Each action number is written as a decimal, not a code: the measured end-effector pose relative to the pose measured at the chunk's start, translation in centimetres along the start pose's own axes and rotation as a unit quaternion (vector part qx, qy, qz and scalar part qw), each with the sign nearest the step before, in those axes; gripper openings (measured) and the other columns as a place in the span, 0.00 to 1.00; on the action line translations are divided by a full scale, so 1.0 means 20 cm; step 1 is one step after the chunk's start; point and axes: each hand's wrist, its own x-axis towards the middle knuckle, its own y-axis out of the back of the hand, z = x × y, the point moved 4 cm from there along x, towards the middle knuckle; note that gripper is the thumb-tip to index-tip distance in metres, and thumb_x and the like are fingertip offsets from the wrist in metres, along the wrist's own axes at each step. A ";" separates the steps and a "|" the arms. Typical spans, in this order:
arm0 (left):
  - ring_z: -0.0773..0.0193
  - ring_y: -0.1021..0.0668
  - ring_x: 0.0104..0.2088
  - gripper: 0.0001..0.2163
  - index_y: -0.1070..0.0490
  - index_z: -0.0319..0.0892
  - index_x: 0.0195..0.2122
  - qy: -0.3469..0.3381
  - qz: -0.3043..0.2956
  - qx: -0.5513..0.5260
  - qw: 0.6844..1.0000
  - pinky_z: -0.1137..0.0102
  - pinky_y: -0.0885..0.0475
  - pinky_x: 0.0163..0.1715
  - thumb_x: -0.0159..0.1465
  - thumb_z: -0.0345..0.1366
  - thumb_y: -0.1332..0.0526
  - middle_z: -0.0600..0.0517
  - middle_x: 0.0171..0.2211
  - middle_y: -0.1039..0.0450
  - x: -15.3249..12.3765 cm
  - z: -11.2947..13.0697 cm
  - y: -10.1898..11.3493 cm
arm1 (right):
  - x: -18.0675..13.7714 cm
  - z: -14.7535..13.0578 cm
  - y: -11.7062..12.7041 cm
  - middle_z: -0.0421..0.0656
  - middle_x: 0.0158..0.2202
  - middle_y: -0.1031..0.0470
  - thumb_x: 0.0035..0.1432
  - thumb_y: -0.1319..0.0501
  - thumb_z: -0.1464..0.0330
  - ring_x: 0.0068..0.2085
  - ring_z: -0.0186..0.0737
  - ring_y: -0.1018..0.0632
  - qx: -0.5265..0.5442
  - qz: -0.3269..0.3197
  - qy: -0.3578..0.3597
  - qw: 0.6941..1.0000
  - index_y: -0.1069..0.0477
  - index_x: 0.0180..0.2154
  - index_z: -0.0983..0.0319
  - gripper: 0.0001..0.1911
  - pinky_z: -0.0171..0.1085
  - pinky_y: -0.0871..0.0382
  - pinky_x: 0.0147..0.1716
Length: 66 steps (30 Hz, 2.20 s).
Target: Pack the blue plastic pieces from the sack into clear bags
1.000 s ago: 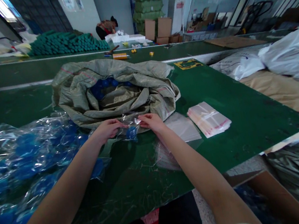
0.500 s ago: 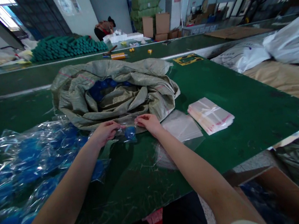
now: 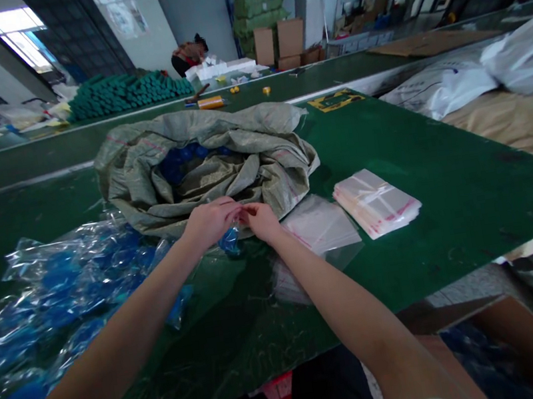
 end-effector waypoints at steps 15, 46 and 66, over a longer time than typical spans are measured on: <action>0.57 0.20 0.40 0.15 0.22 0.44 0.41 -0.070 -0.002 0.060 0.996 0.67 0.30 0.35 0.69 0.37 0.50 0.46 0.41 0.20 0.06 -0.05 -0.04 | -0.04 -0.11 0.02 0.41 0.32 0.18 0.61 0.43 0.74 0.36 0.37 0.21 -0.171 -0.040 0.110 0.978 0.19 0.37 0.64 0.12 0.33 0.29 0.38; 0.59 0.20 0.44 0.14 0.24 0.45 0.47 -0.067 0.064 0.011 0.996 0.67 0.27 0.39 0.70 0.39 0.48 0.50 0.49 0.22 0.03 -0.09 -0.08 | 0.00 0.02 0.02 0.40 0.31 0.19 0.53 0.37 0.75 0.31 0.33 0.20 0.045 0.042 0.001 0.998 0.22 0.35 0.63 0.07 0.36 0.23 0.40; 0.59 0.20 0.43 0.14 0.22 0.44 0.43 -0.068 0.028 0.023 0.997 0.69 0.27 0.39 0.68 0.36 0.48 0.46 0.42 0.20 0.03 -0.09 -0.10 | -0.01 0.01 0.03 0.43 0.35 0.17 0.53 0.37 0.75 0.36 0.35 0.18 0.008 0.028 0.008 1.000 0.21 0.37 0.64 0.08 0.37 0.24 0.45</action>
